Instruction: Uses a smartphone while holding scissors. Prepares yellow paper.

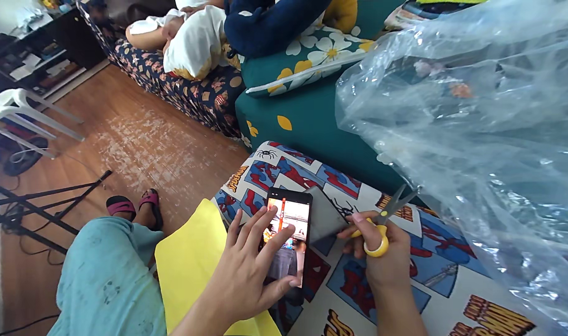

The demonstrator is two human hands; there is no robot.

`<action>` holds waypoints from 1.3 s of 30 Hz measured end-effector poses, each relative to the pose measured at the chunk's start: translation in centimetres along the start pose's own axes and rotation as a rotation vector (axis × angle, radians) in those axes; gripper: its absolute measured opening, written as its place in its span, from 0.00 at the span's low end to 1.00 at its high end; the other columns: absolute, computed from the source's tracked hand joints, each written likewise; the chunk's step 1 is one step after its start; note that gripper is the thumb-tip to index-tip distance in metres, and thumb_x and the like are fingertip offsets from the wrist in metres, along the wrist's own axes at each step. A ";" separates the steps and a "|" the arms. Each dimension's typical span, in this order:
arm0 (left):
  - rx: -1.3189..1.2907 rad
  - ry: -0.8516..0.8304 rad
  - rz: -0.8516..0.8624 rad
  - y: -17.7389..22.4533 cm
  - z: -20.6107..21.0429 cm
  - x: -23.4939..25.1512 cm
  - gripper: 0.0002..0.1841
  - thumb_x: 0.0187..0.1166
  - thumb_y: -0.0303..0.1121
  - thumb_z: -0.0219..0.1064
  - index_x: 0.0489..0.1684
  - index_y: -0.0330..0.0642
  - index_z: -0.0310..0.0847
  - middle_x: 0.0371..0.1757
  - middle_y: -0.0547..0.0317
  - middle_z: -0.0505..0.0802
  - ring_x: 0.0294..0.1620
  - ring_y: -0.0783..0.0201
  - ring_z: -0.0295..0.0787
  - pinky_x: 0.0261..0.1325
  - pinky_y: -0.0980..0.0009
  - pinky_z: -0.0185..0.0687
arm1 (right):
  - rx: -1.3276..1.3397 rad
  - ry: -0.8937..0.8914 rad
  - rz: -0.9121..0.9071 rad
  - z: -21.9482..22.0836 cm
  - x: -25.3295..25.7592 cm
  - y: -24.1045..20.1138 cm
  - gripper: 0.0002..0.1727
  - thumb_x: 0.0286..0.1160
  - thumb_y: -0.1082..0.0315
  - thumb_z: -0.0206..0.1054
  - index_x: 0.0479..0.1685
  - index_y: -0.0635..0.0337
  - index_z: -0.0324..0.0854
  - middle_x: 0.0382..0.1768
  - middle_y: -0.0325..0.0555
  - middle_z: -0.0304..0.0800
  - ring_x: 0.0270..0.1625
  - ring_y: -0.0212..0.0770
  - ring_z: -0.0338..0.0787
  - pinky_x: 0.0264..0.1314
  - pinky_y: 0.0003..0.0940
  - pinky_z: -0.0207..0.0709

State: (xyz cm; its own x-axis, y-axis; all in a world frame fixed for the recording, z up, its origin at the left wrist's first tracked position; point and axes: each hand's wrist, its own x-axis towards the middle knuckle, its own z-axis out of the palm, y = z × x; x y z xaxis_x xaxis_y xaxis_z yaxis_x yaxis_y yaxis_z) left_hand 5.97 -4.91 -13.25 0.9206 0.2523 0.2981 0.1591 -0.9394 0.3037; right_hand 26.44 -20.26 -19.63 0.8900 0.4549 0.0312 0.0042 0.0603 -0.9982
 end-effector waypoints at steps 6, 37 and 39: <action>-0.025 0.141 0.035 0.0 0.4 -0.9 0.31 0.85 0.69 0.40 0.72 0.61 0.72 0.84 0.55 0.73 0.92 0.55 0.58 0.90 0.44 0.52 | -0.029 -0.003 -0.021 0.0 0.0 -0.1 0.10 0.79 0.56 0.64 0.37 0.49 0.84 0.19 0.35 0.90 0.10 0.28 0.81 0.09 0.22 0.73; -0.483 -0.303 -0.910 -12.4 -5.9 -4.6 0.28 0.92 0.52 0.49 0.77 0.38 0.74 0.71 0.39 0.84 0.74 0.45 0.80 0.77 0.42 0.70 | -0.054 0.020 -0.020 0.1 0.7 -0.3 0.09 0.80 0.61 0.61 0.40 0.57 0.81 0.18 0.34 0.90 0.11 0.27 0.82 0.08 0.21 0.72; -0.488 -0.308 -0.914 -12.5 -6.7 -5.3 0.25 0.86 0.48 0.63 0.71 0.37 0.78 0.61 0.41 0.89 0.63 0.48 0.86 0.70 0.47 0.78 | -0.045 0.016 -0.016 0.1 0.9 0.0 0.10 0.80 0.61 0.61 0.41 0.58 0.82 0.18 0.35 0.90 0.11 0.28 0.83 0.07 0.22 0.72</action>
State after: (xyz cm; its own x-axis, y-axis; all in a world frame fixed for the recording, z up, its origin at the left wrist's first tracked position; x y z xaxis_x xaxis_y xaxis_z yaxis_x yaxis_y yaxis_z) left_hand -3.26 7.11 -12.54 0.5867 0.6776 -0.4434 0.7344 -0.2144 0.6440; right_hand 27.16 -19.81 -19.58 0.8967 0.4403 0.0465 0.0387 0.0268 -0.9989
